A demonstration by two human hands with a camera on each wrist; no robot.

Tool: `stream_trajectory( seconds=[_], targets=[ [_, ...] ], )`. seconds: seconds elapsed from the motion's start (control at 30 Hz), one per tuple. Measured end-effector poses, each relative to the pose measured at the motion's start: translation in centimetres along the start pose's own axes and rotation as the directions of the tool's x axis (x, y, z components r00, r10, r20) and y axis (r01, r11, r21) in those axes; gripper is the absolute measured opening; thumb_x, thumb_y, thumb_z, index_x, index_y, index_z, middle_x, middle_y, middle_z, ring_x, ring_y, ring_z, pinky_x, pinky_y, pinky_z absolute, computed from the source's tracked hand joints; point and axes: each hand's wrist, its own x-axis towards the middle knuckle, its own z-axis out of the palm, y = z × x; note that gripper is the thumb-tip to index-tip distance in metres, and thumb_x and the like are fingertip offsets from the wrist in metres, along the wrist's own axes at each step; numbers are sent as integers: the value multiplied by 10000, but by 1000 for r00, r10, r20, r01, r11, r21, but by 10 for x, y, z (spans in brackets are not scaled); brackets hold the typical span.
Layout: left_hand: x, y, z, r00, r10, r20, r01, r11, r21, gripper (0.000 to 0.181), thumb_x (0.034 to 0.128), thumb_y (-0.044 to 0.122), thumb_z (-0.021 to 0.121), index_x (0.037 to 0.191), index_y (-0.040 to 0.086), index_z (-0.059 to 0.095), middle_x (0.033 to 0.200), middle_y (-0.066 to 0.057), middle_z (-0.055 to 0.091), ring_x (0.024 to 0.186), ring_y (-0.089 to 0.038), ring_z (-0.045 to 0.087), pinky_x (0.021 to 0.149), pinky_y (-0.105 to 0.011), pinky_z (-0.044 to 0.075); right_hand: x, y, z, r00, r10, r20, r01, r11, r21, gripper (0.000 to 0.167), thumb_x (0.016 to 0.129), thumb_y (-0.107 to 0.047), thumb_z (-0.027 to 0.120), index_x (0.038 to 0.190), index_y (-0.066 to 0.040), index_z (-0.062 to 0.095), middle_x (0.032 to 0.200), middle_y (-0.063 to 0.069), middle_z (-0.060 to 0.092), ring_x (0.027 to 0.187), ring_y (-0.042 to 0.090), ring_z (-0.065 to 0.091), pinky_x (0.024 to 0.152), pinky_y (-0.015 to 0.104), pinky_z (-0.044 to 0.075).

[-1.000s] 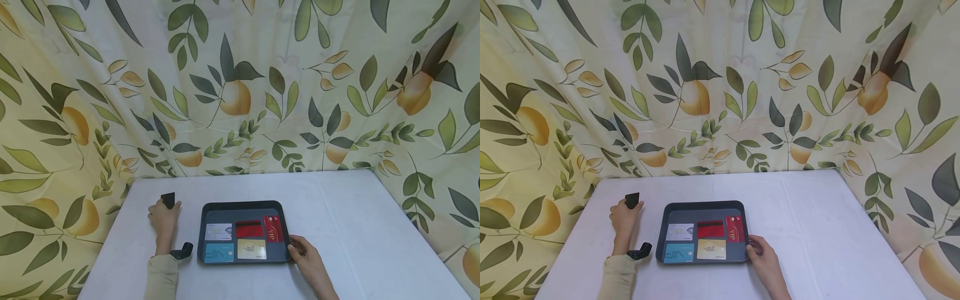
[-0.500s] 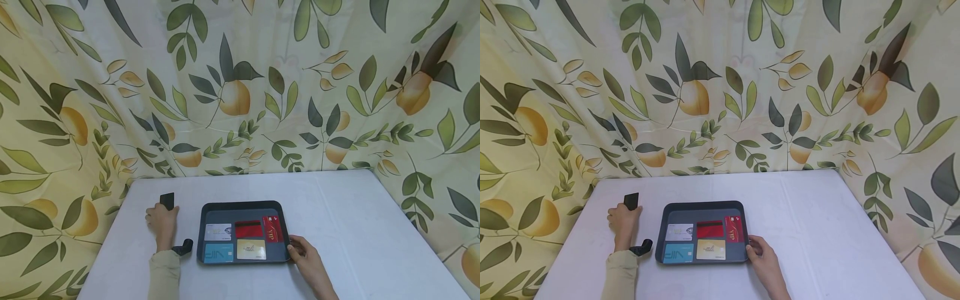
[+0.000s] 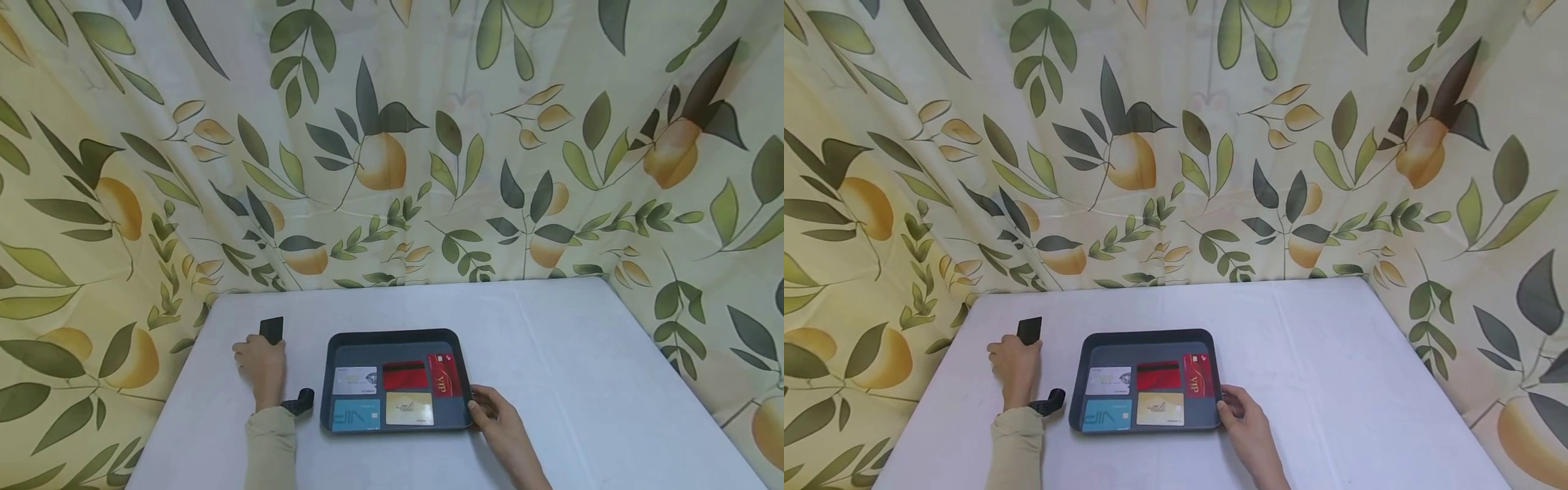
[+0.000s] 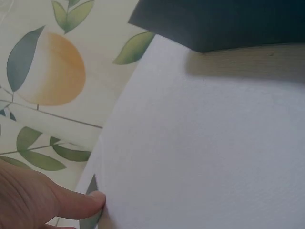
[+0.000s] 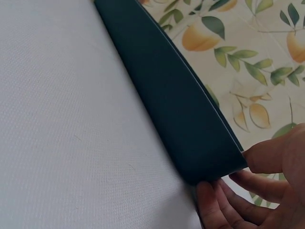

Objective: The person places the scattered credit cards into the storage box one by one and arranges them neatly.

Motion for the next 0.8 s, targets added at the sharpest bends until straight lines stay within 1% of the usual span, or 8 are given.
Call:
stream_trajectory(
  seconds=[0.17, 0.3, 0.4, 0.47, 0.57, 0.63, 0.73, 0.8],
  targets=[
    [1, -1, -3, 1000, -2, 11, 2, 999, -39, 590, 884, 153, 708, 1214, -287, 494, 1263, -473, 418, 1188, -615, 457, 963, -698, 447, 0, 1, 0, 1000, -14, -4, 14, 1000, -7, 416, 1028, -87, 590, 1421, 44, 553, 1359, 270, 634, 1070, 246, 692, 809, 343, 631],
    [4, -1, -5, 1000, 15, 24, -14, 998, -54, 548, 856, 125, 700, 1169, -285, 512, 1237, -472, 427, 1169, -608, 434, 924, -693, 451, 0, 1, 0, 1000, -8, -2, 8, 1000, -13, 418, 1030, -93, 590, 1423, 41, 552, 1366, 271, 630, 1083, 255, 695, 817, 349, 632],
    [6, -1, -5, 999, 30, 32, -28, 998, -57, 445, 827, 81, 647, 1097, -262, 560, 1208, -459, 445, 1157, -599, 426, 890, -677, 452, 0, 1, 0, 1000, -6, -3, 6, 1000, -11, 416, 1030, -91, 590, 1424, 40, 553, 1368, 272, 629, 1082, 253, 695, 814, 345, 632],
    [7, 0, -5, 999, 38, 39, -36, 998, -49, 408, 812, 57, 605, 1073, -255, 578, 1199, -454, 455, 1158, -599, 425, 882, -671, 454, 0, 1, 0, 1000, -6, -6, 6, 1000, -13, 413, 1030, -90, 590, 1422, 38, 556, 1367, 270, 631, 1080, 251, 694, 811, 343, 631],
    [7, 2, -4, 998, 39, 43, -39, 999, -5, 427, 834, 65, 602, 1102, -266, 562, 1209, -460, 449, 1172, -604, 426, 896, -670, 453, 0, 1, 0, 1000, -7, -10, 7, 1000, -19, 413, 1029, -99, 598, 1420, 30, 562, 1363, 264, 633, 1080, 246, 686, 809, 339, 625],
    [6, 4, -5, 998, 43, 37, -45, 998, 54, 471, 868, 96, 637, 1135, -282, 547, 1210, -467, 461, 1168, -605, 444, 907, -677, 457, 0, 1, 0, 1000, -10, -12, 10, 1000, -29, 413, 1029, -105, 601, 1417, 30, 565, 1357, 262, 635, 1079, 243, 680, 805, 335, 618],
    [5, 6, -6, 998, 52, 30, -55, 988, 142, 471, 890, 114, 634, 1134, -282, 557, 1196, -463, 488, 1152, -596, 475, 912, -686, 460, -1, 0, 1, 1000, -7, -16, 7, 999, -34, 411, 1026, -114, 608, 1414, 19, 574, 1350, 250, 641, 1083, 239, 674, 802, 319, 607],
    [4, 8, -7, 998, 59, 33, -64, 982, 179, 444, 893, 107, 612, 1118, -274, 573, 1182, -456, 507, 1140, -591, 491, 912, -689, 460, -1, 0, 1, 1000, -10, -18, 10, 999, -34, 408, 1026, -108, 605, 1410, 24, 575, 1345, 252, 643, 1082, 243, 673, 803, 321, 604]
  ],
)
